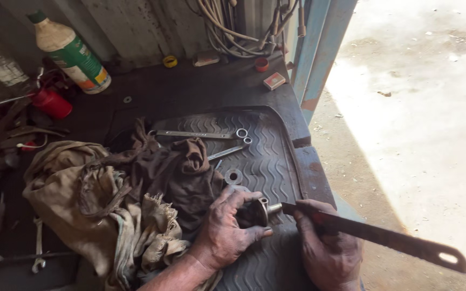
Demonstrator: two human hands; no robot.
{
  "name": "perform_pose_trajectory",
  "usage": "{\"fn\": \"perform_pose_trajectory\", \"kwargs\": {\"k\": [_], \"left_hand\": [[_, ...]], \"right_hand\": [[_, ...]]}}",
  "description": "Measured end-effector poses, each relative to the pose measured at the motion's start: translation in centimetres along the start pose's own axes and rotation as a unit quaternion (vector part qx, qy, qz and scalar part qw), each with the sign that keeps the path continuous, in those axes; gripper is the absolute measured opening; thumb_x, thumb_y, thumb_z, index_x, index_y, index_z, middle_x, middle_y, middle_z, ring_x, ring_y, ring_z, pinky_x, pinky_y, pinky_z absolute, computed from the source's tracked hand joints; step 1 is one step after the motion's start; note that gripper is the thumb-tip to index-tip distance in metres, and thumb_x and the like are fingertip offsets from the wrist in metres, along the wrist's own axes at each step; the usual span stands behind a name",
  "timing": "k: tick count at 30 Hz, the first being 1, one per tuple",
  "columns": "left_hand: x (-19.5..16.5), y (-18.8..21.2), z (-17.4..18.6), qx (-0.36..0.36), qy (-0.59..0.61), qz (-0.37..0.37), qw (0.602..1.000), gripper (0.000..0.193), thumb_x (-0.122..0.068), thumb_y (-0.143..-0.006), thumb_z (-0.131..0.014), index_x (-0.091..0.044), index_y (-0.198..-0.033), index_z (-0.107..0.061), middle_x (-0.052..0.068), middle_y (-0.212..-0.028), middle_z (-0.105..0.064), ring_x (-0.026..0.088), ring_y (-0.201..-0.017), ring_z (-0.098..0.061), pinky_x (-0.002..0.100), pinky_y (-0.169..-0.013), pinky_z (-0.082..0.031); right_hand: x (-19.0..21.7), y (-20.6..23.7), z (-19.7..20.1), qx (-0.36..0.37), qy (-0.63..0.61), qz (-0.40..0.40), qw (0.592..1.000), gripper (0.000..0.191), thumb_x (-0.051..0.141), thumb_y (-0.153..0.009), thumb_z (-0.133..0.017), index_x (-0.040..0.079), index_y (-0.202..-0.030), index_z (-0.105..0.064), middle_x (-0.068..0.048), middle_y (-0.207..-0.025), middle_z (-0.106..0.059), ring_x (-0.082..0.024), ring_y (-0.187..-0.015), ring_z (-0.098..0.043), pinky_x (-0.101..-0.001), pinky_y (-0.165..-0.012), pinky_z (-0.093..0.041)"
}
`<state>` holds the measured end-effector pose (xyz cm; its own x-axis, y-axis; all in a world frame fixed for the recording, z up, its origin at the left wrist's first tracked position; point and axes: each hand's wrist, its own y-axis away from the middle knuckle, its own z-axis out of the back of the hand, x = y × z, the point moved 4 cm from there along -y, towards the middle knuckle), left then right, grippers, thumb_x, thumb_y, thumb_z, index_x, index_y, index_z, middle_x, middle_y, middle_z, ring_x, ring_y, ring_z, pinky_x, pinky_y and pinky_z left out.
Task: The person holds a small cylindrical metal part and uses a metal file to smooth its surface. After filing, the person wipes the part with a cloth to remove debris.
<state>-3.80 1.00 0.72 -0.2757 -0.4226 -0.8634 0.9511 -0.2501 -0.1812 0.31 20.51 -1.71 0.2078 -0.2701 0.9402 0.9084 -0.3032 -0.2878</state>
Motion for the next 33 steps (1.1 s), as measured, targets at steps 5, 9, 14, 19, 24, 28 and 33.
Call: {"fn": "perform_pose_trajectory", "kwargs": {"k": [5, 9, 14, 19, 24, 28, 33], "left_hand": [[0.0, 0.1, 0.1, 0.008, -0.012, 0.008, 1.000, 0.062, -0.017, -0.062, -0.095, -0.008, -0.117, -0.070, 0.008, -0.113, -0.067, 0.022, -0.106, -0.070, 0.034, -0.091, -0.057], [0.3, 0.4, 0.1, 0.013, 0.005, 0.034, 0.999, 0.060, -0.016, -0.064, -0.093, -0.009, -0.119, -0.070, 0.008, -0.114, -0.066, 0.022, -0.104, -0.071, 0.034, -0.089, -0.059], [0.0, 0.4, -0.3, 0.000, -0.010, -0.011, 1.000, 0.063, -0.018, -0.062, -0.095, -0.009, -0.118, -0.070, 0.008, -0.112, -0.067, 0.022, -0.104, -0.071, 0.034, -0.089, -0.057], [-0.1, 0.4, 0.0, 0.015, 0.009, 0.036, 0.999, 0.062, -0.019, -0.063, -0.094, -0.010, -0.119, -0.070, 0.007, -0.112, -0.066, 0.020, -0.104, -0.070, 0.033, -0.090, -0.058], [-0.3, 0.8, 0.5, 0.007, 0.003, 0.013, 1.000, 0.062, -0.021, -0.064, -0.093, -0.010, -0.119, -0.069, 0.007, -0.113, -0.067, 0.020, -0.105, -0.071, 0.034, -0.091, -0.057], [-0.7, 0.8, 0.4, -0.017, -0.011, -0.061, 0.998, 0.060, -0.021, -0.064, -0.094, -0.008, -0.117, -0.070, 0.009, -0.111, -0.069, 0.024, -0.107, -0.069, 0.036, -0.093, -0.055], [-1.1, 1.3, 0.6, -0.009, -0.039, -0.039, 0.998, 0.060, -0.023, -0.066, -0.093, -0.008, -0.120, -0.070, 0.009, -0.111, -0.069, 0.025, -0.104, -0.069, 0.036, -0.091, -0.055]], "right_hand": [[0.3, 0.3, -0.4, 0.022, 0.046, -0.030, 0.998, 0.019, 0.003, -0.086, -0.074, 0.006, -0.104, -0.076, -0.006, -0.088, -0.079, -0.011, -0.076, -0.073, -0.0249, -0.065, -0.056], [0.9, -0.4, -0.3, -0.003, 0.046, -0.029, 0.999, 0.015, 0.006, -0.088, -0.074, 0.006, -0.103, -0.076, -0.005, -0.087, -0.081, -0.011, -0.076, -0.075, -0.0253, -0.064, -0.058], [1.4, -0.5, 0.4, -0.005, 0.063, -0.030, 0.998, 0.016, 0.005, -0.085, -0.076, 0.005, -0.100, -0.077, -0.006, -0.082, -0.081, -0.010, -0.071, -0.076, -0.0256, -0.060, -0.058], [2.4, -1.2, -0.5, 0.061, -0.005, -0.057, 0.996, 0.017, 0.006, -0.087, -0.072, 0.003, -0.103, -0.077, -0.008, -0.080, -0.080, -0.011, -0.069, -0.072, -0.0264, -0.060, -0.055], [3.2, -3.9, -0.3, 0.091, 0.100, -0.094, 0.986, 0.015, 0.013, -0.087, -0.073, 0.003, -0.096, -0.080, -0.008, -0.073, -0.082, -0.013, -0.058, -0.072, -0.0292, -0.055, -0.055], [4.5, -3.7, -0.1, 0.111, 0.115, -0.022, 0.987, 0.016, 0.014, -0.085, -0.075, 0.003, -0.096, -0.079, -0.008, -0.076, -0.081, -0.012, -0.065, -0.075, -0.0283, -0.060, -0.057], [4.6, -3.9, -0.6, 0.112, 0.051, -0.003, 0.992, 0.020, 0.016, -0.083, -0.077, 0.001, -0.097, -0.077, -0.010, -0.078, -0.080, -0.014, -0.065, -0.075, -0.0286, -0.058, -0.058]]}}
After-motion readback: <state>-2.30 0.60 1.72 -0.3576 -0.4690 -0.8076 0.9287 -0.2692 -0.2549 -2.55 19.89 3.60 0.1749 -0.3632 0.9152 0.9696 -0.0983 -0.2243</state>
